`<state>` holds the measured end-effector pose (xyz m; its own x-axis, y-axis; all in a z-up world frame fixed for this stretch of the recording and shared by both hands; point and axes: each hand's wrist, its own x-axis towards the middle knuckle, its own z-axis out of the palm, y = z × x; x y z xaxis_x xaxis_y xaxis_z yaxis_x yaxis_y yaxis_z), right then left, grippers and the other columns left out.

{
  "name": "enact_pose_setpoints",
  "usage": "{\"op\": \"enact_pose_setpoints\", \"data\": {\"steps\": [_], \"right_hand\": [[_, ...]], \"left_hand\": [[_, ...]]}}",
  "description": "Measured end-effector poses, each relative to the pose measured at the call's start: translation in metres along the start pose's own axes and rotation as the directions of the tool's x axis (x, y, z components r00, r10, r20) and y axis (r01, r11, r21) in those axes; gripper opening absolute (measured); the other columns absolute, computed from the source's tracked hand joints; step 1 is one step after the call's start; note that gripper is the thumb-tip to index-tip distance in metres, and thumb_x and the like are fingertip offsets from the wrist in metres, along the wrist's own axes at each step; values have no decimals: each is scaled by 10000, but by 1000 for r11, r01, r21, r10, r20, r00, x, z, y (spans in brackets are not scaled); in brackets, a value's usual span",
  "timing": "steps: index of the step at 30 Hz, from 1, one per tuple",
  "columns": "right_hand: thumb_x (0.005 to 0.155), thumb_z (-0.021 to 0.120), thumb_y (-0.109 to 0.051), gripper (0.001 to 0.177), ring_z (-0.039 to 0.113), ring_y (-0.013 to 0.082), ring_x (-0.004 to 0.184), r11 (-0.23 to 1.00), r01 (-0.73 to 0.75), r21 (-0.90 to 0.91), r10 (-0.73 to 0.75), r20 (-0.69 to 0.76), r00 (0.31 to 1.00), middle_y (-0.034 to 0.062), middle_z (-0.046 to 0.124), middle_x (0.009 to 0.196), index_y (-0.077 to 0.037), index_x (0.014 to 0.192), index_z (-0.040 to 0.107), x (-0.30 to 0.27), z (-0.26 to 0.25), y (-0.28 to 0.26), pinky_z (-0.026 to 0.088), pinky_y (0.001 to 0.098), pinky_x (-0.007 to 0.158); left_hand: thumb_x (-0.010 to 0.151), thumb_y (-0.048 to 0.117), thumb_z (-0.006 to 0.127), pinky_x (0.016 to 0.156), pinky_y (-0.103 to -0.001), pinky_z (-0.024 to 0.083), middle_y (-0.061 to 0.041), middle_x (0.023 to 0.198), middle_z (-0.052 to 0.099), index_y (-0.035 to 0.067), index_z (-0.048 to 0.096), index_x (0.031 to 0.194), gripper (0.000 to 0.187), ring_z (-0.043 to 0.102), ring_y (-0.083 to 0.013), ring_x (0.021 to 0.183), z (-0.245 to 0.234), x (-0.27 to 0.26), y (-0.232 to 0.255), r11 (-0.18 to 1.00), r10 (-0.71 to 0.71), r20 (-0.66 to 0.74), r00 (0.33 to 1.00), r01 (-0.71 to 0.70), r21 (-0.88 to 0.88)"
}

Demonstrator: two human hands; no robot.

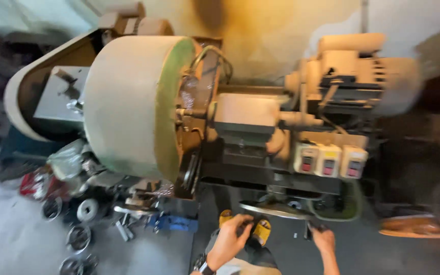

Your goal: The person operates a metal lathe in a workshop. They turn the handwheel to move the carriage, adjust and tighten the chuck around a workpiece, wipe the machine bed and parts with a cloth, press the control panel buttons, and handle a small machined metal part.

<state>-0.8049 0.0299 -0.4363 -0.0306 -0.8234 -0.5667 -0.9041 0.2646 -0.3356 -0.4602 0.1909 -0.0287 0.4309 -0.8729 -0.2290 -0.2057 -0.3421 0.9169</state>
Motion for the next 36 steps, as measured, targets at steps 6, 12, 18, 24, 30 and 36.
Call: {"op": "enact_pose_setpoints", "data": {"steps": [6, 12, 18, 24, 30, 36], "right_hand": [[940, 747, -332, 521, 668, 221, 1139, 721, 568, 397, -335, -517, 788, 179, 731, 1248, 12, 1322, 660, -50, -228, -148, 490, 355, 990], [779, 854, -289, 663, 711, 282, 1171, 634, 591, 499, -461, -370, 807, 188, 741, 1274, -21, 1336, 614, -82, -298, -278, 545, 351, 1016], [595, 970, -345, 892, 525, 396, 1188, 850, 397, 347, -205, -476, 855, 251, 561, 1254, -21, 1322, 567, -65, -282, -294, 480, 478, 966], [575, 998, -356, 874, 555, 389, 1155, 855, 446, 264, -278, -493, 825, 252, 628, 1158, 60, 1231, 598, -45, -294, -271, 489, 462, 929], [814, 812, -307, 414, 719, 146, 817, 632, 501, 591, -431, -269, 861, 94, 807, 927, -19, 1109, 777, -5, -292, -232, 554, 291, 747], [768, 870, -254, 346, 719, 143, 765, 784, 387, 485, -263, -305, 915, 99, 791, 866, -41, 1035, 812, -19, -302, -242, 553, 297, 743]], "left_hand": [[943, 37, 655, 922, -427, 550, -212, 1100, 692, 2, 654, 1176, 235, 686, -379, 1033, 66, 93, 39, 850, 521, 34, 853, -522, 66], [878, 36, 697, 1011, -546, 423, -384, 1291, 441, 25, 449, 1455, 629, 471, -542, 1173, 116, 193, 59, 760, 607, -17, 794, -574, 304], [889, 65, 706, 943, -477, 512, -294, 1162, 552, 150, 598, 1383, 512, 602, -466, 1076, 115, 217, 45, 898, 394, -22, 919, -380, 221], [845, 25, 743, 867, -462, 512, -229, 994, 617, 161, 663, 1306, 488, 627, -415, 964, 119, 217, 41, 892, 430, -113, 896, -402, 206], [829, 49, 788, 818, -441, 518, -189, 910, 625, 195, 672, 1321, 526, 619, -374, 864, 114, 215, 41, 915, 367, -74, 927, -345, 209], [817, 56, 797, 828, -457, 515, -218, 925, 623, 196, 664, 1334, 552, 628, -392, 895, 113, 212, 44, 908, 369, -78, 926, -342, 244]]}}
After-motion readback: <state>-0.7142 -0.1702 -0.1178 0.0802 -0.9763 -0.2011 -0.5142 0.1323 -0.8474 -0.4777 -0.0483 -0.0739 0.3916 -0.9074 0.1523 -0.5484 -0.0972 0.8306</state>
